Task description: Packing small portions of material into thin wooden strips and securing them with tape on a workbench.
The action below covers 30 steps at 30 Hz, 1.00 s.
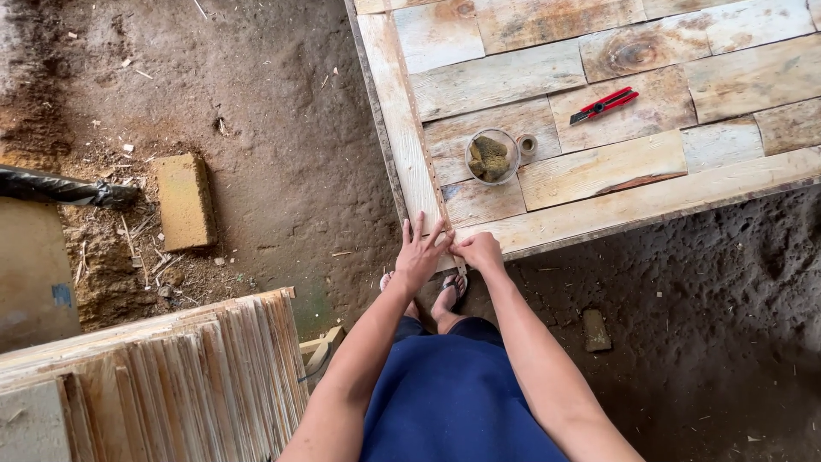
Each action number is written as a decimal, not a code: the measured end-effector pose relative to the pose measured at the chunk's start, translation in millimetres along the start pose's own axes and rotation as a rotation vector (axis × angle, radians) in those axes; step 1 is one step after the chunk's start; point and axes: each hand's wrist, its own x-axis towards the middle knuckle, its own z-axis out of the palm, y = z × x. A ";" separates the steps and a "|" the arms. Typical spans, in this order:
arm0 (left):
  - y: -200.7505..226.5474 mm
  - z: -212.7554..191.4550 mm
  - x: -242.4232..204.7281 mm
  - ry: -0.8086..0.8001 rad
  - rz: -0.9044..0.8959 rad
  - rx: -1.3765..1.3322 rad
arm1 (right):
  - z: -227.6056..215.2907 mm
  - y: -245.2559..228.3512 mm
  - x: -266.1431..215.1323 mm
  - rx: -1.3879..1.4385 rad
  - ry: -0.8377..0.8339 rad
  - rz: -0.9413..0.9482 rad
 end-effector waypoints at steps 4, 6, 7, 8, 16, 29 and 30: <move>-0.2 6.2 4.9 -0.036 -0.010 0.017 | -0.2 4.8 1.9 -0.009 -0.027 -0.024; 0.5 6.4 6.1 -0.094 0.001 0.044 | -3.6 4.1 -2.2 -0.033 -0.039 -0.051; -0.2 7.3 6.5 -0.093 -0.004 0.045 | -5.6 2.6 -4.2 -0.035 -0.041 -0.055; -0.4 8.5 6.4 -0.104 0.004 0.044 | -7.3 2.0 -7.0 -0.038 -0.043 -0.062; -1.7 21.8 7.4 -0.116 0.021 0.063 | -2.2 12.2 -2.9 -0.041 -0.020 -0.080; -8.8 8.6 -6.7 -0.041 0.153 0.119 | -0.9 10.5 -33.6 0.147 0.076 -0.082; -9.9 6.4 -7.2 -0.046 0.155 0.121 | -0.9 9.5 -35.8 0.163 0.097 -0.098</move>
